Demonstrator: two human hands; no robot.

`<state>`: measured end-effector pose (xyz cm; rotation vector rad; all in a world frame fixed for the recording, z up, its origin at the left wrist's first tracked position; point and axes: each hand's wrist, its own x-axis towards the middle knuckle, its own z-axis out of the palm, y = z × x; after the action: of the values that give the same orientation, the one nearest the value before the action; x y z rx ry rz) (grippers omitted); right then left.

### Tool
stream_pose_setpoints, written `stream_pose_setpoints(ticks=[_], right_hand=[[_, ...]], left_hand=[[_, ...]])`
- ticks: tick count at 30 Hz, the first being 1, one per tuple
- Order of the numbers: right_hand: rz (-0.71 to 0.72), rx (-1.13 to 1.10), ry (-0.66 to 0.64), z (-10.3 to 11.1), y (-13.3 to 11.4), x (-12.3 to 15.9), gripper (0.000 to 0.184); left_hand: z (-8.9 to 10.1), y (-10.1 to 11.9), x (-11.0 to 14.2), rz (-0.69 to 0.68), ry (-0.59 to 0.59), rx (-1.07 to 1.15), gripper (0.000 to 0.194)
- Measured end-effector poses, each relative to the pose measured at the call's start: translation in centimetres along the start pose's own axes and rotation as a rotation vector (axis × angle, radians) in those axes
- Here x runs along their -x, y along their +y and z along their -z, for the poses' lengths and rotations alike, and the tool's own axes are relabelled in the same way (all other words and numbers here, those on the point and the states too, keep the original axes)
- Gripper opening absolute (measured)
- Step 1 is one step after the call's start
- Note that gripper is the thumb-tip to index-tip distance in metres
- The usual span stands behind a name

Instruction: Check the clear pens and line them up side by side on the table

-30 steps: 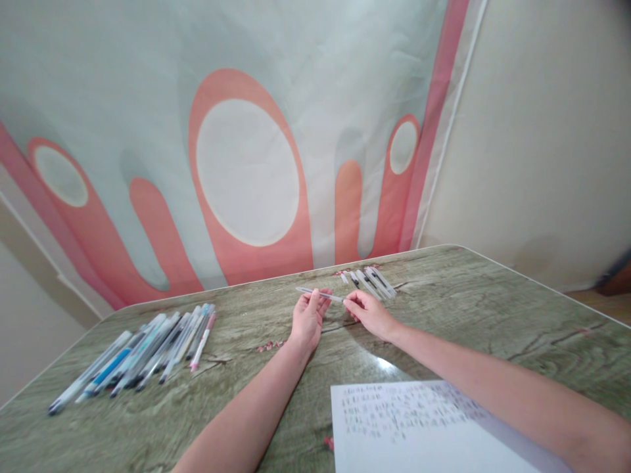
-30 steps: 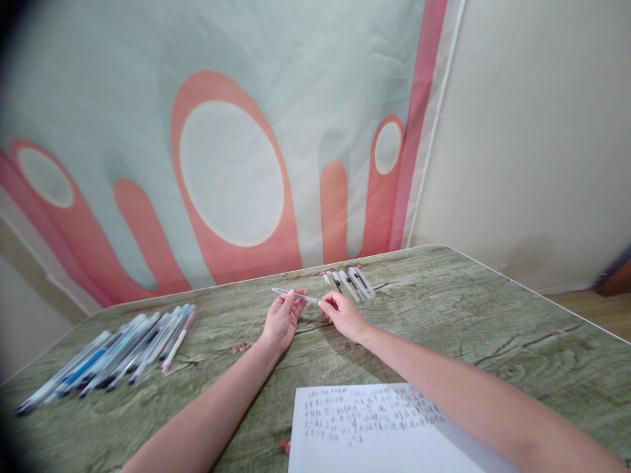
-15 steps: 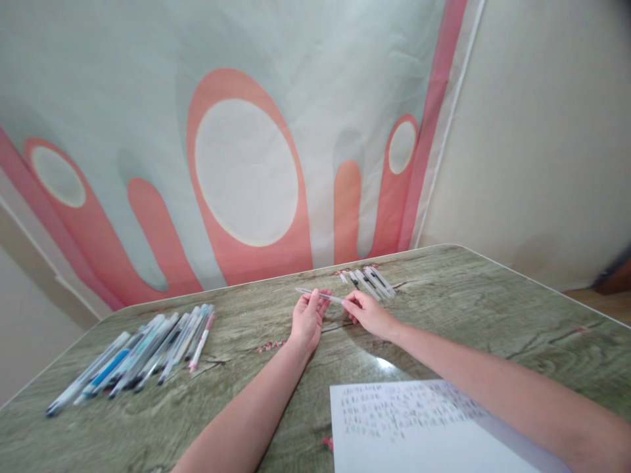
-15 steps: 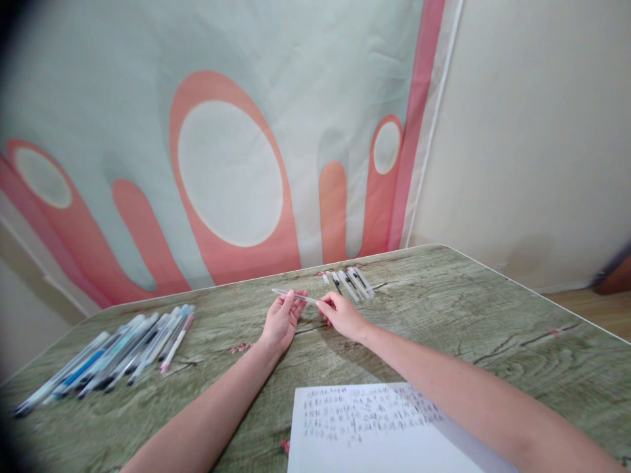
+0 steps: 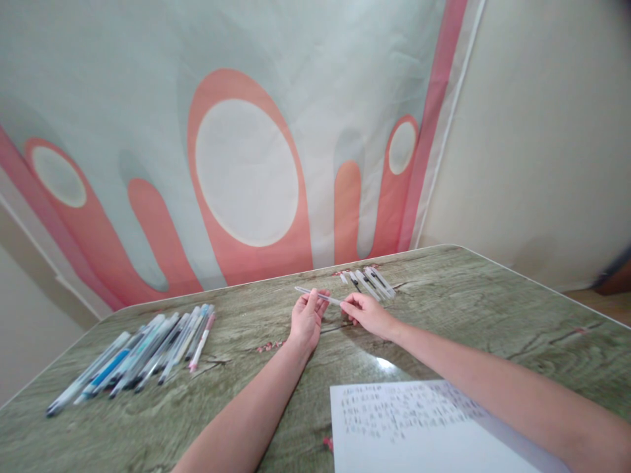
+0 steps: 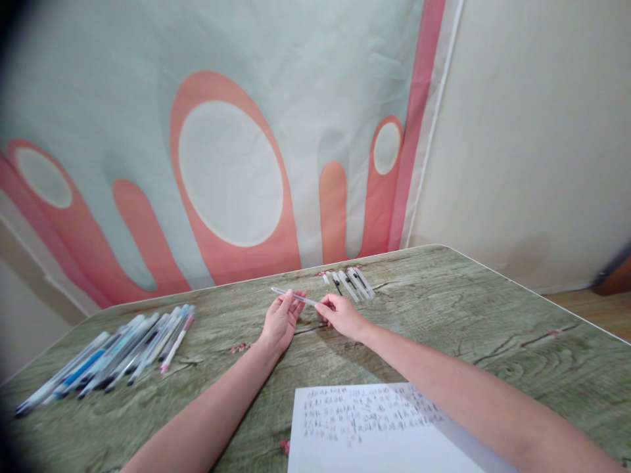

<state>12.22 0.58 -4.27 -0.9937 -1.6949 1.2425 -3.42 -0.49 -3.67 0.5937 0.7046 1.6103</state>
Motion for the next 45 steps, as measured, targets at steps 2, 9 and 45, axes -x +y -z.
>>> stream_pose_setpoints(ticks=[2,9,45], right_hand=[[-0.027,-0.012,-0.013,0.0,-0.1,-0.2,0.039],[0.003,0.028,-0.036,0.1,0.1,-0.2,0.032],[0.012,0.128,-0.118,0.0,-0.7,0.0,0.039]], left_hand=[[0.0,0.0,0.0,-0.005,0.001,0.006,0.018],[-0.1,0.1,0.0,0.018,0.013,-0.002,0.017],[0.1,0.0,-0.3,0.017,0.047,0.006,0.017]])
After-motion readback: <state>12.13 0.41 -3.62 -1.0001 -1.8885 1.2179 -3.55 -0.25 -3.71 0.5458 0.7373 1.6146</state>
